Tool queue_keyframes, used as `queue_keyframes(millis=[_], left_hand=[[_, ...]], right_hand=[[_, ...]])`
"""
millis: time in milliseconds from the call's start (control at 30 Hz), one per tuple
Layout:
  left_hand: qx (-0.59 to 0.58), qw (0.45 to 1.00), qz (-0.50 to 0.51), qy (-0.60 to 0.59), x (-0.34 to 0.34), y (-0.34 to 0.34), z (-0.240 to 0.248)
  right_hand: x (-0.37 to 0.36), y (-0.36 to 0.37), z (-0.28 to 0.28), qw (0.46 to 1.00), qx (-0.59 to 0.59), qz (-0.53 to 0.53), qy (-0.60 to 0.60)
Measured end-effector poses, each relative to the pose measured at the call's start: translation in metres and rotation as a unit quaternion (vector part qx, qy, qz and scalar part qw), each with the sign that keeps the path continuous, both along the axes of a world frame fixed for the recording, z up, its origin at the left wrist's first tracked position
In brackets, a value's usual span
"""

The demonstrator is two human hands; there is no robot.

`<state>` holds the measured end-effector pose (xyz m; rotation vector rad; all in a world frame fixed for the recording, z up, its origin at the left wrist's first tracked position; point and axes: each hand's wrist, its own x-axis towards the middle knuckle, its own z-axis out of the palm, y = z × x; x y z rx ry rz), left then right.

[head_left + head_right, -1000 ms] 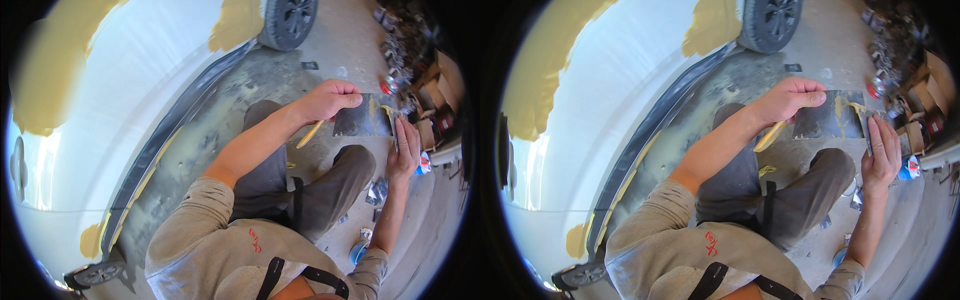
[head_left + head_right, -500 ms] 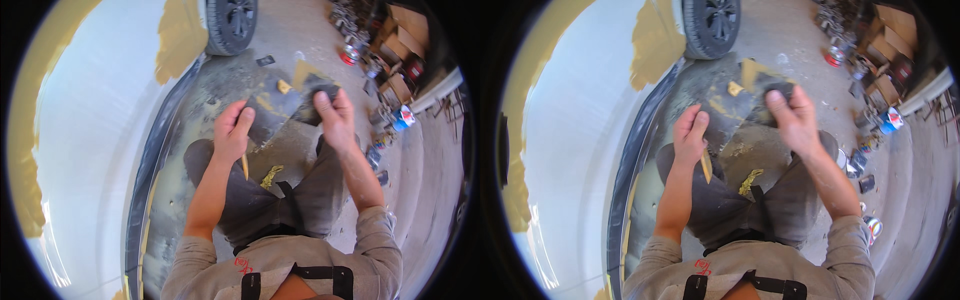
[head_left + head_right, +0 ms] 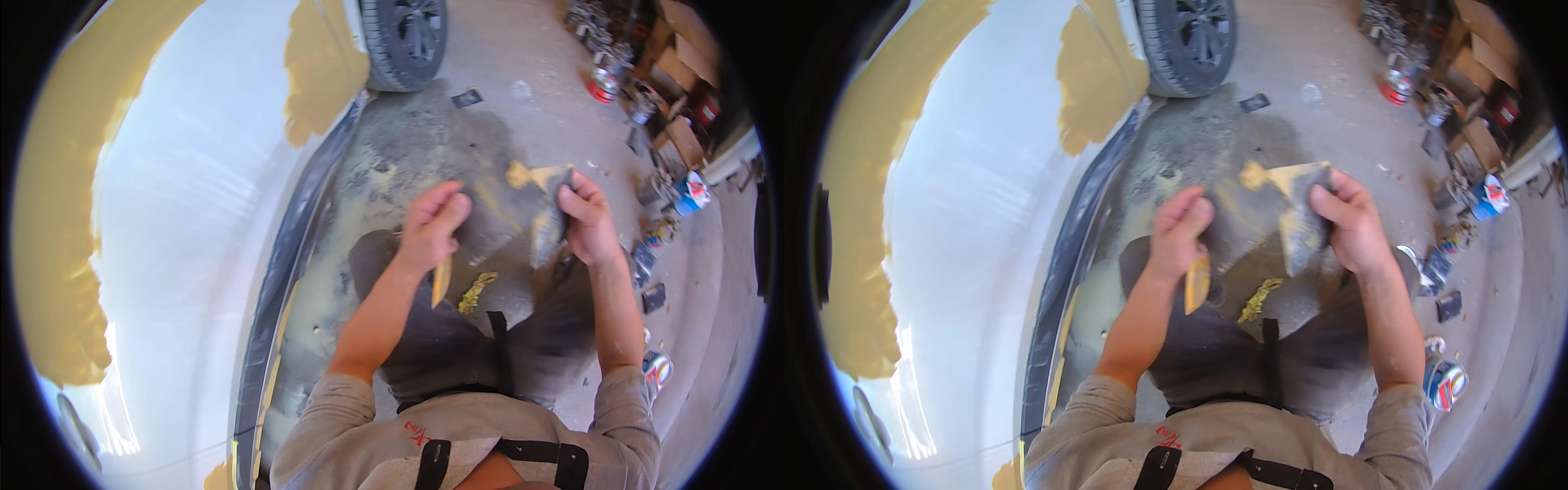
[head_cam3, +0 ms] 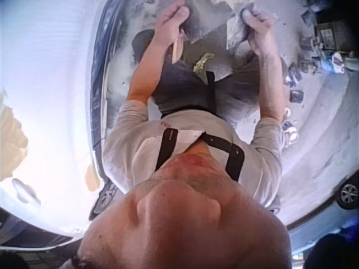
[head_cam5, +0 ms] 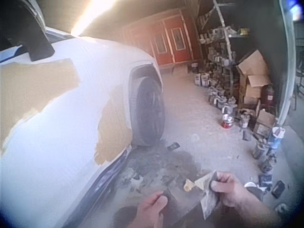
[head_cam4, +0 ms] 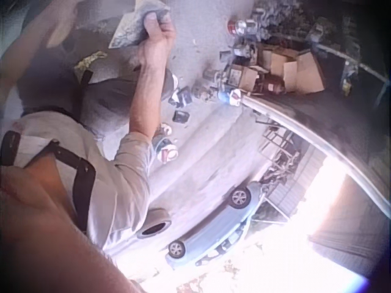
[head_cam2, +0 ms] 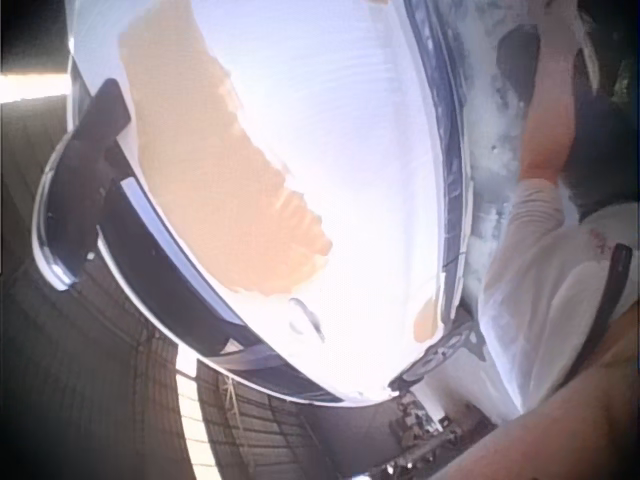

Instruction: The person applies yellow body filler to the lower side panel of a white car using a small flexible spreader and a larger metal putty knife. They repeatedly smooth the filler along the panel edge, then scrape excess material from the spreader onto the putty knife and into a container.

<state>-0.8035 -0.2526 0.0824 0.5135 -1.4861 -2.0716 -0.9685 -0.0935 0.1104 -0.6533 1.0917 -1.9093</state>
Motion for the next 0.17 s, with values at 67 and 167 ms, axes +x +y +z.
queue_keyframes(millis=[67, 167], left_hand=[[0.031, 0.994, -0.098, -0.037, 0.001, -0.004, -0.003], [0.111, 0.985, -0.121, -0.052, 0.016, -0.014, -0.005]], right_hand=[[-0.001, 0.001, -0.005, 0.999, 0.022, 0.038, -0.023], [0.0, -0.009, -0.022, 0.988, 0.043, -0.08, -0.123]])
